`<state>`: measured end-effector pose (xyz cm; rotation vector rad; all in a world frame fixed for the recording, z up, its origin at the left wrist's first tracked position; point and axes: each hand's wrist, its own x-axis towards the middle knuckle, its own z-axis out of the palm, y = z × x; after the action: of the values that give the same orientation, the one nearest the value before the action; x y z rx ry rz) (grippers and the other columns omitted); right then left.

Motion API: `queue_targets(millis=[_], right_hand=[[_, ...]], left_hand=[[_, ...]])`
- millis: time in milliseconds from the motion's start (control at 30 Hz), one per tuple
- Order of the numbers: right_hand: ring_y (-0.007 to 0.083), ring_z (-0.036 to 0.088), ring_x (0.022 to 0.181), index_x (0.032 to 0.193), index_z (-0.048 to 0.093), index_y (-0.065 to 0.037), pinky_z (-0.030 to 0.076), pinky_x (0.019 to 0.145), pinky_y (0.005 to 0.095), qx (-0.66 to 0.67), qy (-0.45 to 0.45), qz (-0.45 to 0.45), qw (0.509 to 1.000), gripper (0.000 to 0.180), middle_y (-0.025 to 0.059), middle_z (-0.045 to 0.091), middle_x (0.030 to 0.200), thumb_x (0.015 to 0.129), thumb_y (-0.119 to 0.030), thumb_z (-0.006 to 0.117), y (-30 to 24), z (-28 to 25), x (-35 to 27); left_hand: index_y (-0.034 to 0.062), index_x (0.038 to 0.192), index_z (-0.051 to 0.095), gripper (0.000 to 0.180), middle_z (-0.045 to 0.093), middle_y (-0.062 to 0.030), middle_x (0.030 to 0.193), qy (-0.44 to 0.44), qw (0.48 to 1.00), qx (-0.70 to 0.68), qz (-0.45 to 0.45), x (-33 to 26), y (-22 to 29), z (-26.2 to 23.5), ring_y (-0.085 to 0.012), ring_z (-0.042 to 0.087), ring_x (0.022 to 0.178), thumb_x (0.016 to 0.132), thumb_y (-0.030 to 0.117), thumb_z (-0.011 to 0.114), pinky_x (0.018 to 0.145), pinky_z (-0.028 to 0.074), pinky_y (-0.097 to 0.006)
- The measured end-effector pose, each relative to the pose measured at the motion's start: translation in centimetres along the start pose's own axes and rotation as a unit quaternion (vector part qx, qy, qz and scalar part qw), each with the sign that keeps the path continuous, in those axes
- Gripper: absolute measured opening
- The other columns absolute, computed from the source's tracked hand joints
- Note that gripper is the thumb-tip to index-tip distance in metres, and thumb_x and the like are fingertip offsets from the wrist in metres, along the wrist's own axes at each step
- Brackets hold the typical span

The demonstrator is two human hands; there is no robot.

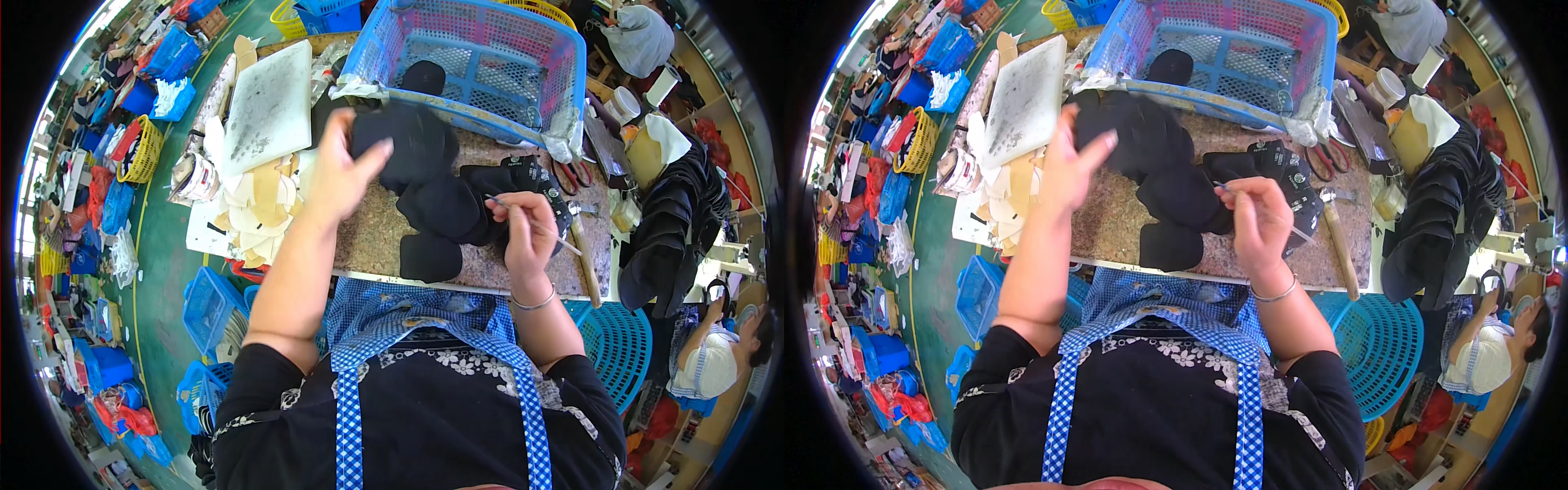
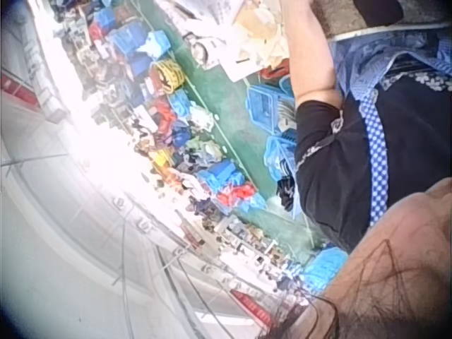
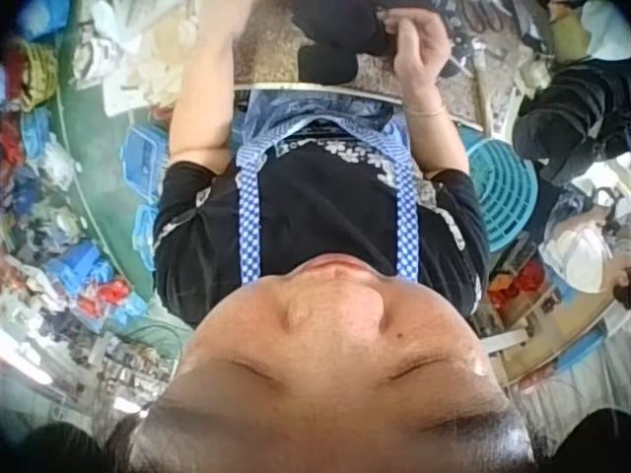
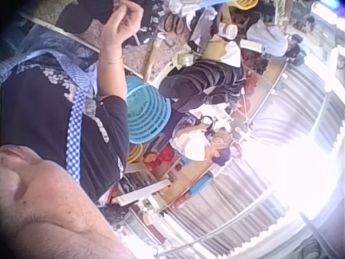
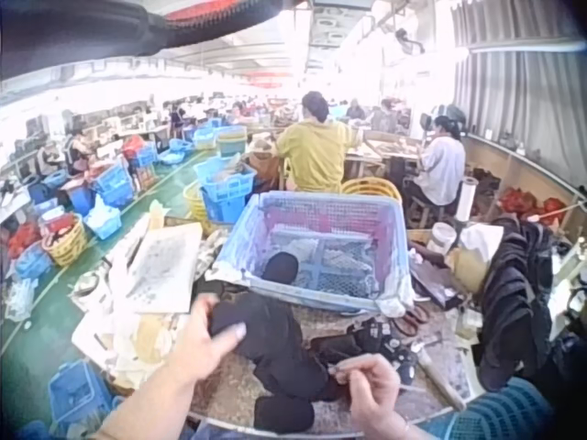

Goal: Inspecting and sorting black shoe components at a factory workbench.

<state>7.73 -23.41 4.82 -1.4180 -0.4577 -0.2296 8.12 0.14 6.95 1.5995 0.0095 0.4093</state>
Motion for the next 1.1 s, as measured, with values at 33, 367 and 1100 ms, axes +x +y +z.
queue_targets(millis=[33,367,1100], right_hand=[[0.0109,0.057,0.068,0.082,0.055,0.002,0.047,0.061,0.0221,-0.053,-0.031,0.002,0.998,0.013,0.0087,0.06,0.078,0.079,0.008,0.044,-0.1,0.2,0.1],[0.0261,0.059,0.078,0.075,0.055,-0.003,0.045,0.07,0.0357,-0.386,-0.195,-0.23,0.872,0.015,0.0103,0.059,0.073,0.062,0.002,0.061,2.2,0.9,-0.9],[0.029,0.059,0.075,0.077,0.056,-0.002,0.047,0.068,0.0368,-0.352,-0.244,-0.222,0.876,0.013,0.0121,0.059,0.076,0.066,-0.001,0.062,3.6,1.5,-0.9]], left_hand=[[-0.0011,0.102,0.043,0.04,0.055,-0.0102,0.092,0.031,0.998,-0.027,0.037,1.9,0.6,0.0,-0.0162,0.054,0.085,0.073,0.013,0.066,0.075,0.044,-0.029],[0.0061,0.09,0.051,0.037,0.054,-0.0085,0.079,-0.114,0.891,0.424,0.113,-1.9,-1.5,4.7,-0.0224,0.056,0.069,0.067,0.026,0.071,0.061,0.046,-0.033],[0.0016,0.085,0.047,0.037,0.051,-0.0068,0.071,0.162,0.815,0.445,0.334,2.0,0.8,2.5,-0.0222,0.052,0.064,0.067,0.02,0.073,0.059,0.042,-0.032]])
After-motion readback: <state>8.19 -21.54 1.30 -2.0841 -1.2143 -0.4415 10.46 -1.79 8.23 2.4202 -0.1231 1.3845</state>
